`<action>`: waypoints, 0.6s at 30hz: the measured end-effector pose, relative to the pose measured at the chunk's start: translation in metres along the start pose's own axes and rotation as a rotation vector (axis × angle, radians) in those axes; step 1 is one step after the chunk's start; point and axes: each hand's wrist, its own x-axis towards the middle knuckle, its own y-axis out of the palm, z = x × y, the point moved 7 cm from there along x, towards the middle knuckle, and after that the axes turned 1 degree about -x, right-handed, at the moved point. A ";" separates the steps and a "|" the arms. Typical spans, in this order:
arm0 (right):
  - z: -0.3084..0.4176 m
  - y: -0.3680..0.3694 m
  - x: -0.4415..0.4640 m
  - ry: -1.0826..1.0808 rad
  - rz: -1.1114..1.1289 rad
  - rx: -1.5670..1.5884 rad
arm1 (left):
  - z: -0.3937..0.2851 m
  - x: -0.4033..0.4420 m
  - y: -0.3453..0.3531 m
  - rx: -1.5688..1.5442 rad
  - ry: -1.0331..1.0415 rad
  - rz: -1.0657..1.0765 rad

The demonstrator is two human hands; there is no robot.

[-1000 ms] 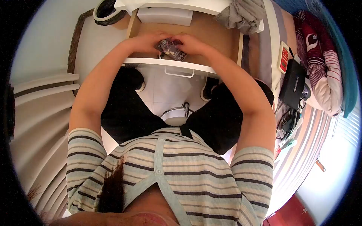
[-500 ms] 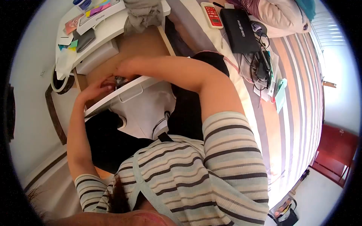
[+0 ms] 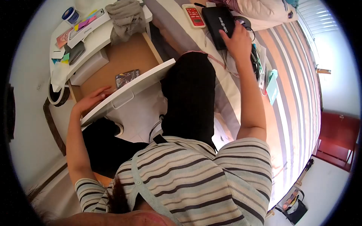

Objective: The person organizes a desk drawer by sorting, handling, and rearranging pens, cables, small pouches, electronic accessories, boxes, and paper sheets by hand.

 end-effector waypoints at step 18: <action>-0.052 0.013 0.006 0.000 0.195 -0.188 | 0.042 -0.001 -0.033 0.074 0.029 -0.266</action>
